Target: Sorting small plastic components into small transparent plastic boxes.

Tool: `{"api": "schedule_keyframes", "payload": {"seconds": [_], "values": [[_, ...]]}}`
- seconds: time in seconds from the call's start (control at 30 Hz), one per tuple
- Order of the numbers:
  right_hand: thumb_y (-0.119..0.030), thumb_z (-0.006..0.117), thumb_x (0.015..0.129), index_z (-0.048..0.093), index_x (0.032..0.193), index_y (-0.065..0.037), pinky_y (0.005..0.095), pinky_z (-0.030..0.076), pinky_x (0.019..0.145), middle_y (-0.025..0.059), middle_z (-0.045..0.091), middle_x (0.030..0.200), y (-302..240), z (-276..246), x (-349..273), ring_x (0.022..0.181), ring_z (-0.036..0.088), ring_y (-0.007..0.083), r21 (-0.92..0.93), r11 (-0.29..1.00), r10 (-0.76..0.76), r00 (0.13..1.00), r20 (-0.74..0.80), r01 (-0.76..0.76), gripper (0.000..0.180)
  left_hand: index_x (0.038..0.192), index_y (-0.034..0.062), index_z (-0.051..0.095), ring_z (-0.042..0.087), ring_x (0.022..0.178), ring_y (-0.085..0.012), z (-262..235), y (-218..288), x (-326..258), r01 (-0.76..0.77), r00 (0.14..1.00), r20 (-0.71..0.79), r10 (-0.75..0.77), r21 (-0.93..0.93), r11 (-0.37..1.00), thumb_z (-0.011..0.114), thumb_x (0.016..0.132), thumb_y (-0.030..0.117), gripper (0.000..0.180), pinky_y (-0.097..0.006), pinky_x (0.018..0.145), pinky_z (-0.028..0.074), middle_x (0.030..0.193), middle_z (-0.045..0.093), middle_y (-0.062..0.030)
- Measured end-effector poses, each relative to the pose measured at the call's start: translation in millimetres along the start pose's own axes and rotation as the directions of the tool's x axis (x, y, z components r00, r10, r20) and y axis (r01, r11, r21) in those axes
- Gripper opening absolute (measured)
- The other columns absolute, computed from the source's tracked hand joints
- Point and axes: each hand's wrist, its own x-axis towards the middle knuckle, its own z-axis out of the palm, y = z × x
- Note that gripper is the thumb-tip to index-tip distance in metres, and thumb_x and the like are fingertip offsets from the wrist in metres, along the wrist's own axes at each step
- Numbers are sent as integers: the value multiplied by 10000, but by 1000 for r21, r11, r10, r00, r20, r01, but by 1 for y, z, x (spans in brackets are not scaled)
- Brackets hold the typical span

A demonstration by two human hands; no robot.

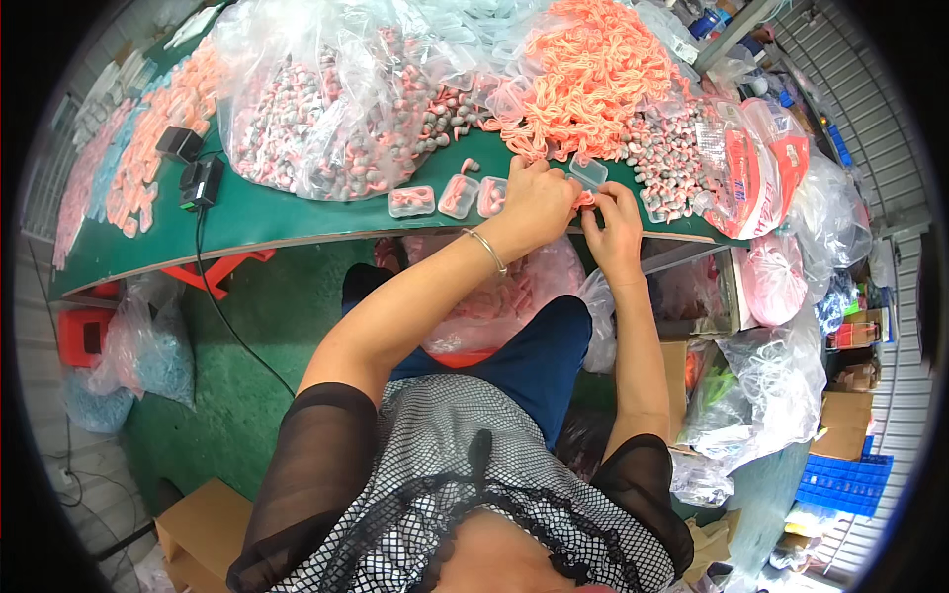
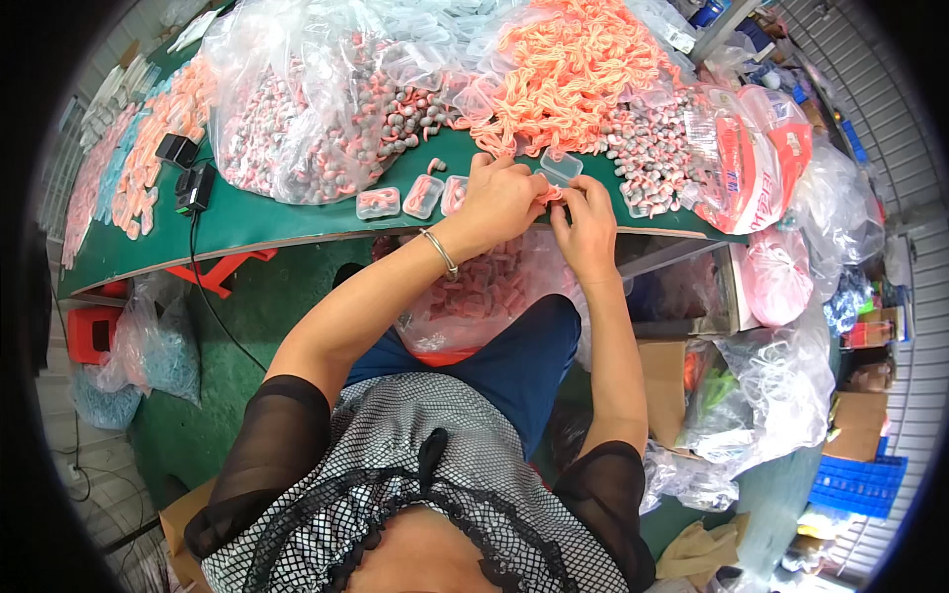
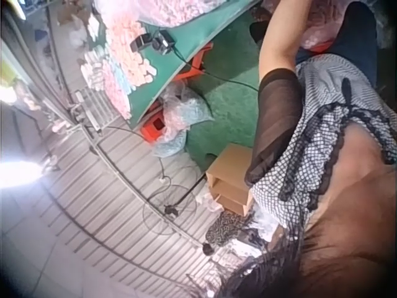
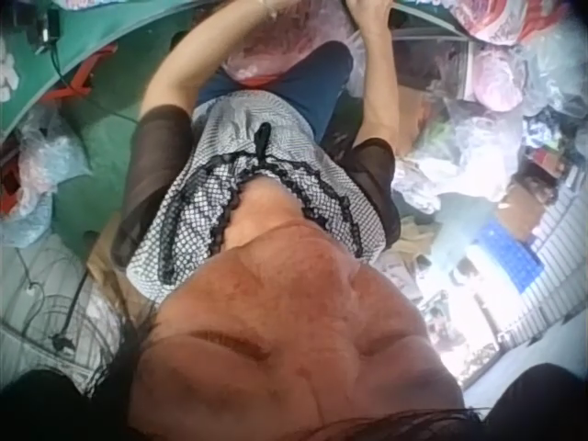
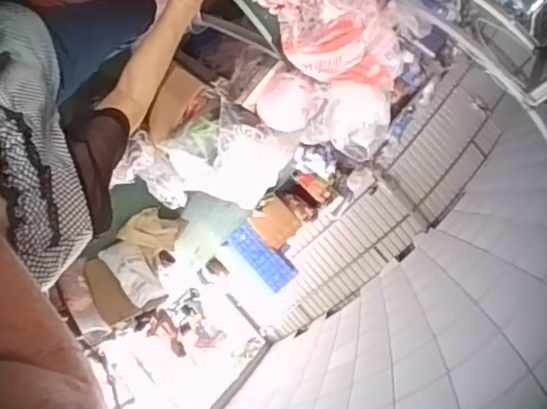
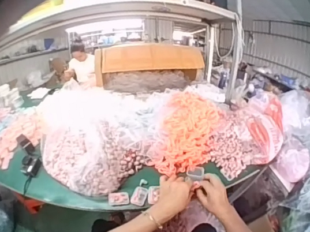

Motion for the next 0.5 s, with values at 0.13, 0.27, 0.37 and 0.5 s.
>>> {"api": "schedule_keyframes", "payload": {"seconds": [0.13, 0.27, 0.37, 0.5], "values": [[33, 686, 751, 638, 915, -11, 349, 517, 690, 126, 614, 921, 10, -3, -1, 801, 622, 280, 57, 998, 6, 999, 45, -9, 177, 787, 154, 692, 634, 822, -253, -3, 2, 4, 88, 996, 3, -88, -106, 990, 713, 755, 242, 95, -453, 741, 383, 763, 665, -48], [68, 649, 795, 635, 888, 5, 261, 484, 623, 91, 615, 850, 17, -4, 1, 666, 601, 161, 313, 881, 307, 933, 190, -354, 113, 795, 134, 690, 648, 831, -268, -22, -18, 16, 290, 954, 164, -253, -266, 919, 696, 768, 223, 93, -455, 728, 391, 789, 671, -72], [73, 638, 817, 650, 922, -4, 235, 478, 627, 47, 615, 843, 19, 1, 2, 684, 588, 102, 475, 717, 497, 852, 166, -511, 130, 758, 138, 701, 672, 768, -279, -24, -35, 17, 163, 985, 65, -161, -29, 986, 662, 755, 217, 88, -446, 695, 381, 762, 692, -94], [73, 643, 803, 648, 915, -4, 246, 491, 637, 78, 629, 847, 8, 13, 19, 700, 613, 136, 381, 868, 330, 943, 39, -319, 136, 760, 131, 700, 676, 781, -270, -24, -43, 16, 156, 982, 98, -159, 39, 987, 691, 743, 241, 111, -445, 697, 385, 768, 694, -88]]}}
